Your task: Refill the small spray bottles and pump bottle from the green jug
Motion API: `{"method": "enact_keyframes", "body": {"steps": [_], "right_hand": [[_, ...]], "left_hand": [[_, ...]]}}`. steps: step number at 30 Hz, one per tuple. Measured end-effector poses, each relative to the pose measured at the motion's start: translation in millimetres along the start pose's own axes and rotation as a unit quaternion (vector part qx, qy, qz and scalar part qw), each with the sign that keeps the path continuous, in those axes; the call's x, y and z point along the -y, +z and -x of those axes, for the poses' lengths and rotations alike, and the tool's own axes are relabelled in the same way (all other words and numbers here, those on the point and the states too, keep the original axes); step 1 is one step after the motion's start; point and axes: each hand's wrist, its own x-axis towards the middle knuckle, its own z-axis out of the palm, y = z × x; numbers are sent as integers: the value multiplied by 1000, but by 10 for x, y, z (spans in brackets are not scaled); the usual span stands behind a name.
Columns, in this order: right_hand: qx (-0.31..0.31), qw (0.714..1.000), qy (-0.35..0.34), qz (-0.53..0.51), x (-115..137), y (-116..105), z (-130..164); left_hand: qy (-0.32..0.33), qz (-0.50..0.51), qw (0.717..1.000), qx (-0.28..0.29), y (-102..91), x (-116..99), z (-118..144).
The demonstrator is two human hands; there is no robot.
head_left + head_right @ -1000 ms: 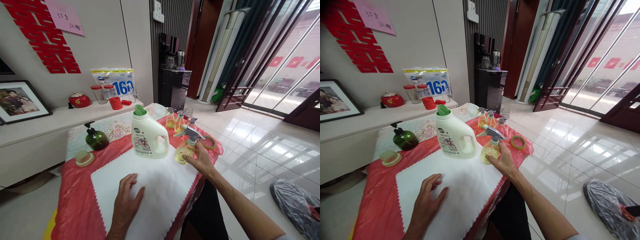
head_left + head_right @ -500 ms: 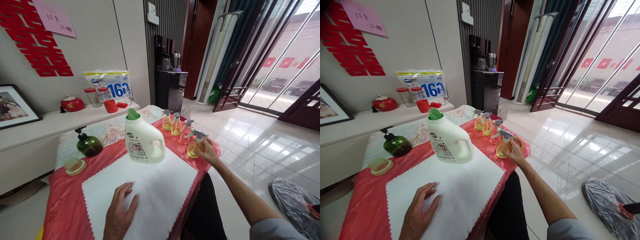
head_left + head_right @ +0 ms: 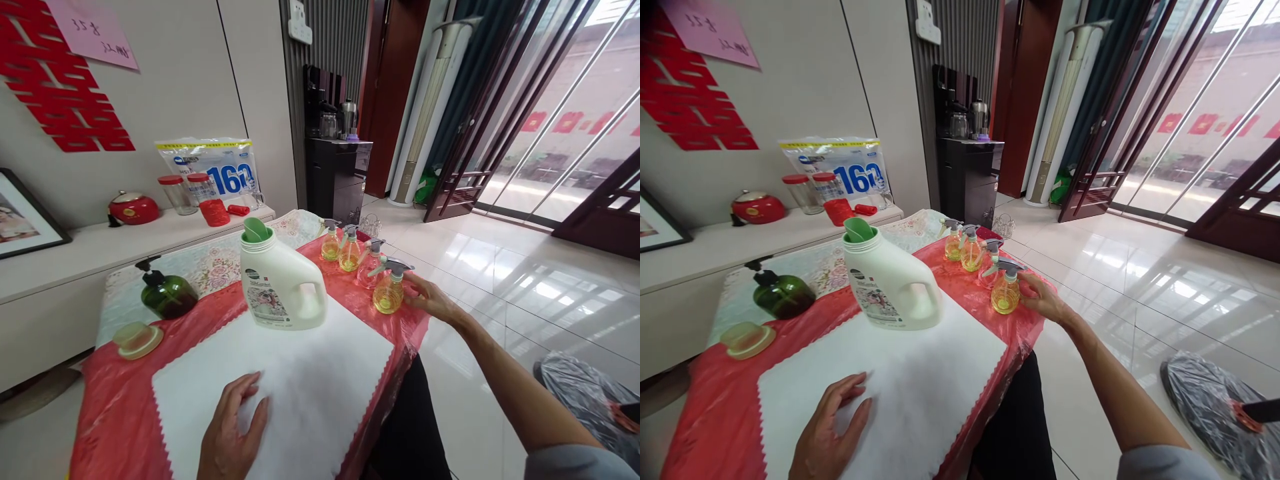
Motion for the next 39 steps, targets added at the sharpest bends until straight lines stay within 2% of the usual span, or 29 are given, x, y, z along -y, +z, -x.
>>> {"method": "enact_keyframes", "body": {"steps": [2,5,9,15,21,29,32,39], "right_hand": [[-46,995,77,49,-96,-54,-18],[-99,966,201,132,-243,-53,-84],[-85,935,280,201,-330,35,-180],[-48,915,311,252,-400,54,-332],[-52,906,317,276,-503,20,-444],[-68,907,316,269,-526,-31,-488],[-71,910,317,258,-493,-60,-482],[-64,917,317,232,-452,12,-476]], "left_hand": [[-11,5,1000,-3,2,-38,-1],[-21,10,1000,-13,6,-80,-5],[-35,10,999,-6,6,-89,-3],[-44,5,999,-2,-4,-67,2],[-38,7,999,-8,1,-73,-6],[-12,-2,1000,-2,-19,-34,-41],[-21,1,1000,-15,-6,-62,-38],[-27,-2,999,-22,25,-121,-14]]}}
